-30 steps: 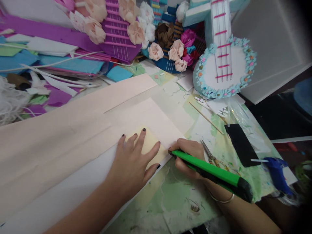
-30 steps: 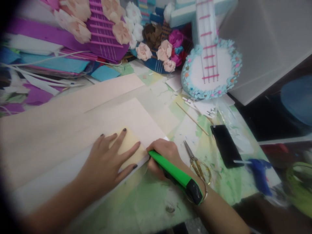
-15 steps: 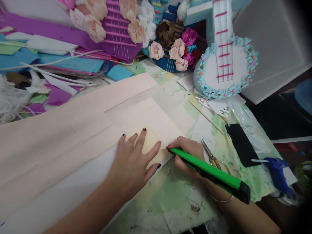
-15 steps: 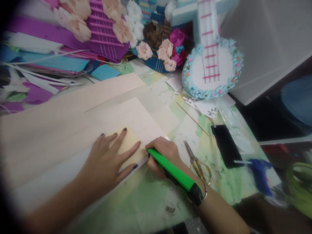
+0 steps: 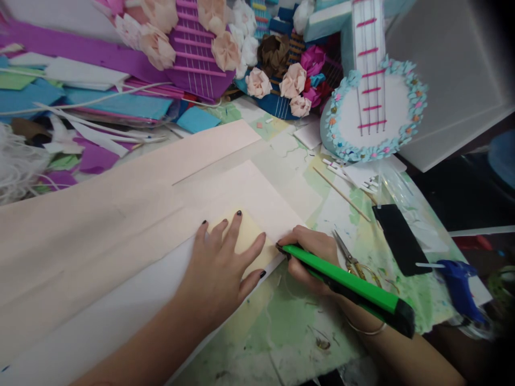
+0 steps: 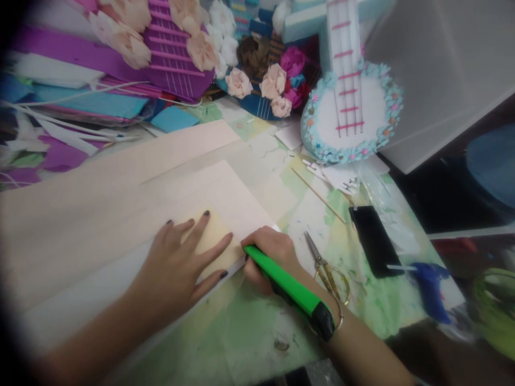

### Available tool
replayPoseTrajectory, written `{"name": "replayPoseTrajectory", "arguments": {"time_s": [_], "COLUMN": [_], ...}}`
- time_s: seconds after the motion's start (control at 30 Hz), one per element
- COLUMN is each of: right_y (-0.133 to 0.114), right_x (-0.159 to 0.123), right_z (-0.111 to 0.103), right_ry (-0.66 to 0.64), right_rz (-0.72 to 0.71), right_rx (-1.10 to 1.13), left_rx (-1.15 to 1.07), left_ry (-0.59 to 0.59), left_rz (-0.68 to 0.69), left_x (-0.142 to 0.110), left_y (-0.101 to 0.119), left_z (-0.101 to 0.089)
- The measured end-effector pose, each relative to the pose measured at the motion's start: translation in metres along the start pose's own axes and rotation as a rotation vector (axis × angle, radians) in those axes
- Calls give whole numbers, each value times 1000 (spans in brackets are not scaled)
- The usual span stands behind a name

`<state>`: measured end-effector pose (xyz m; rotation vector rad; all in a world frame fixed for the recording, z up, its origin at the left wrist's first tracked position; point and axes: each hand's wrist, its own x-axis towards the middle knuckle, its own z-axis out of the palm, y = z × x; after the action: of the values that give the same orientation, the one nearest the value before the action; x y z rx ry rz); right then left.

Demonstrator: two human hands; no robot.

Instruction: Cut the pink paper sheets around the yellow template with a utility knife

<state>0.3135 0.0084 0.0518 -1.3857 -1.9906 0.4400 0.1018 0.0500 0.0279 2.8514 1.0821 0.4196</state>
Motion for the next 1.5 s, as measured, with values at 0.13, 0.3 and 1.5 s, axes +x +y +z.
{"name": "replayPoseTrajectory", "arguments": {"time_s": [0.13,0.3,1.5], "right_y": [-3,-3,-3], "right_x": [0,-1,0], "right_z": [-2,-1,-5], "right_ry": [-26,-29,-53], "right_rz": [44,78,29], "right_rx": [9,30,44], "left_rx": [0,5,-7], "left_ry": [10,-9,-40], "left_rz": [-1,-4,-12], "left_x": [0,1,0], "left_y": [0,0,1], "left_z": [0,-1,-1]}}
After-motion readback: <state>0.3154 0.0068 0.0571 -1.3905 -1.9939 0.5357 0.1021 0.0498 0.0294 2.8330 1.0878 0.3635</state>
